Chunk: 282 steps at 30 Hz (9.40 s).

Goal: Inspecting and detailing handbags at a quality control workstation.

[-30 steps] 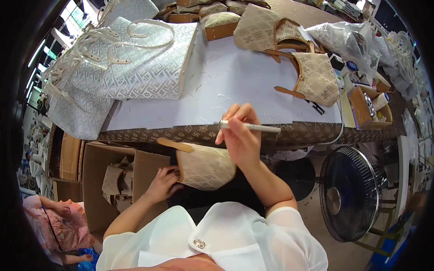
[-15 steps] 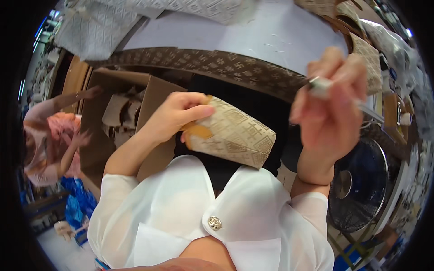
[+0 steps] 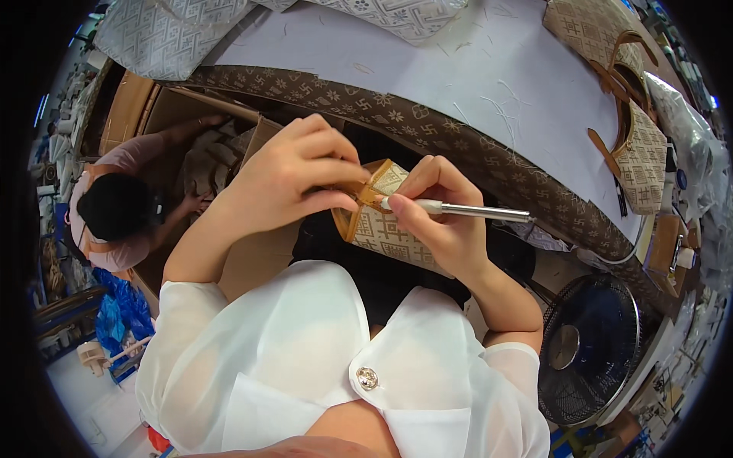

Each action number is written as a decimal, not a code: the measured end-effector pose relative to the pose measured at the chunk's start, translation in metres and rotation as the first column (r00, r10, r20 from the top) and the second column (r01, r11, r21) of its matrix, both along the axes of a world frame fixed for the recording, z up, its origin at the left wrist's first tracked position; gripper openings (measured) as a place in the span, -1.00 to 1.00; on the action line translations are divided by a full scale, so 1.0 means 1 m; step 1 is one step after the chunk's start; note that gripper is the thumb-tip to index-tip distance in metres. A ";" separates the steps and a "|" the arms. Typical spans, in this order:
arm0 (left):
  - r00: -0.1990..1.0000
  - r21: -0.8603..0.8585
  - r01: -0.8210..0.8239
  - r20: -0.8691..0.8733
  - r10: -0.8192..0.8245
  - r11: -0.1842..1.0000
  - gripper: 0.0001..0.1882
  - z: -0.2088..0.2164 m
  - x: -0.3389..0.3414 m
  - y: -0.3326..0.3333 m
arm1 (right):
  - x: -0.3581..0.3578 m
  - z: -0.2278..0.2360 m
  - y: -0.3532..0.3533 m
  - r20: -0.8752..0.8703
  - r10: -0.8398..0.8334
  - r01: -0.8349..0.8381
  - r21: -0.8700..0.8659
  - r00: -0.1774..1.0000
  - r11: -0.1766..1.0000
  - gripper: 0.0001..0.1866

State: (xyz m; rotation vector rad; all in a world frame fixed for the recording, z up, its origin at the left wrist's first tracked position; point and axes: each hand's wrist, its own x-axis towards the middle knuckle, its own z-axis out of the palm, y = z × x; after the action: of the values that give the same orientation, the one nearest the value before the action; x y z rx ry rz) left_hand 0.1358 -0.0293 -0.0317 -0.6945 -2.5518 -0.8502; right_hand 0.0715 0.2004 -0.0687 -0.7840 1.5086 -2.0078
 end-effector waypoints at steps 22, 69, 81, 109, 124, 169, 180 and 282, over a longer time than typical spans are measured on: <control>0.998 -0.078 0.067 -0.004 -0.067 0.995 -0.85 -0.007 -0.001 0.007 | 0.004 -0.008 -0.003 -0.334 -0.026 0.080 0.149 0.942 0.986 -0.83; 0.997 -0.185 0.015 -0.072 -0.029 0.983 -0.44 -0.012 -0.005 0.018 | -0.001 -0.004 -0.002 -0.073 -0.378 0.345 -0.277 0.923 0.897 -0.86; 0.483 -0.398 -0.831 -0.170 0.859 0.389 -0.66 0.077 0.045 -0.088 | -0.029 0.032 0.056 -0.058 -0.670 0.568 -0.479 0.740 0.669 -0.81; 0.921 0.456 0.253 -0.384 -0.068 0.853 -0.61 0.091 -0.204 0.164 | 0.005 0.042 0.188 -0.149 -0.961 0.580 -0.772 0.232 0.260 -0.80; 0.944 0.142 0.056 0.316 -0.099 0.988 -0.67 0.003 -0.031 0.055 | -0.039 0.055 0.059 0.010 -0.254 0.217 -0.549 0.967 0.807 -0.86; 0.993 0.375 -0.034 0.117 -0.011 0.926 -0.91 -0.026 -0.030 0.024 | -0.010 0.002 0.007 -0.066 -0.150 0.150 0.002 0.987 0.989 -0.88; 0.977 0.095 0.131 0.159 -0.145 0.987 -0.81 0.007 -0.027 0.006 | -0.013 -0.006 0.006 0.301 -0.071 0.159 -0.277 0.951 0.948 -0.86; 0.974 0.259 -0.047 0.224 -0.013 0.965 -0.90 -0.014 0.000 -0.001 | -0.015 0.028 -0.013 0.085 0.057 -0.072 0.185 0.995 0.980 -0.84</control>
State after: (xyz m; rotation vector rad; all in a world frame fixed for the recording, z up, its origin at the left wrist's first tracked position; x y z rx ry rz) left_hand 0.1363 -0.0300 -0.0454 -0.5177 -2.5614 -1.2991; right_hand 0.0568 0.1875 -0.0408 -0.6595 1.5786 -1.7966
